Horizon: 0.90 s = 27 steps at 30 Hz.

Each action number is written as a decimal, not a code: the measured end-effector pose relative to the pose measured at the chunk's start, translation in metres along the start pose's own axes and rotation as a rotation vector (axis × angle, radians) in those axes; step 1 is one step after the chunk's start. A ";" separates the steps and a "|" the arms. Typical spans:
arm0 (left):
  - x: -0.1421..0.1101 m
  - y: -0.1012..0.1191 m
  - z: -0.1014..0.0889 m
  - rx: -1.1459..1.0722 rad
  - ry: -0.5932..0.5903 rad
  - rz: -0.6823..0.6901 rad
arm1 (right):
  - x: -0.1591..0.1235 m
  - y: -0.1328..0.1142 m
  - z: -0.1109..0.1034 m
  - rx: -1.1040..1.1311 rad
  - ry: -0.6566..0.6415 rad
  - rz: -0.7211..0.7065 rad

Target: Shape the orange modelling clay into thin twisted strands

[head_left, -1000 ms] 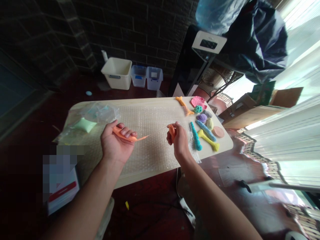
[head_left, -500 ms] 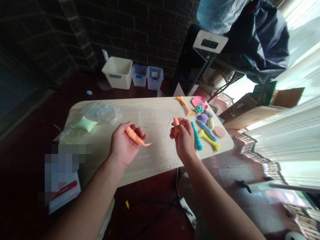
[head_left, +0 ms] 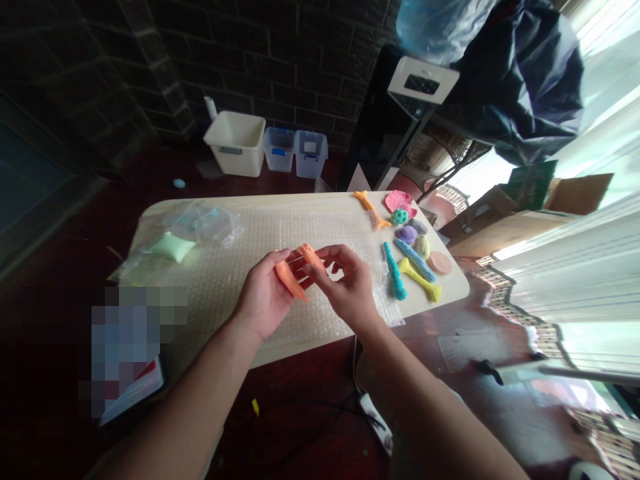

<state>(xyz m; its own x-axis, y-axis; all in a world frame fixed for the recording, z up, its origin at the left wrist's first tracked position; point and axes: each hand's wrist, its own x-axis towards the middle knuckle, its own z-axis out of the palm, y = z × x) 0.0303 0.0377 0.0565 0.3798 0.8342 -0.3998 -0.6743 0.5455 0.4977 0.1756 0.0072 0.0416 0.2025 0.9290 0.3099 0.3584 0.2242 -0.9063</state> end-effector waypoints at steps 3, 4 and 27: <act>0.001 -0.002 -0.003 -0.004 -0.045 -0.009 | -0.003 -0.004 0.001 -0.051 -0.030 -0.041; 0.001 -0.003 -0.004 -0.004 -0.052 -0.011 | -0.004 -0.006 0.001 -0.081 -0.060 -0.072; 0.006 0.005 -0.007 -0.074 0.102 0.190 | -0.007 0.005 0.010 0.253 -0.581 0.361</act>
<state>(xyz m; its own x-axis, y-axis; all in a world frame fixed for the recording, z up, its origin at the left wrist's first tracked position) 0.0250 0.0451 0.0506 0.1777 0.9070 -0.3819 -0.7735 0.3686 0.5156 0.1665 0.0049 0.0318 -0.2730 0.9486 -0.1600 0.1248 -0.1300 -0.9836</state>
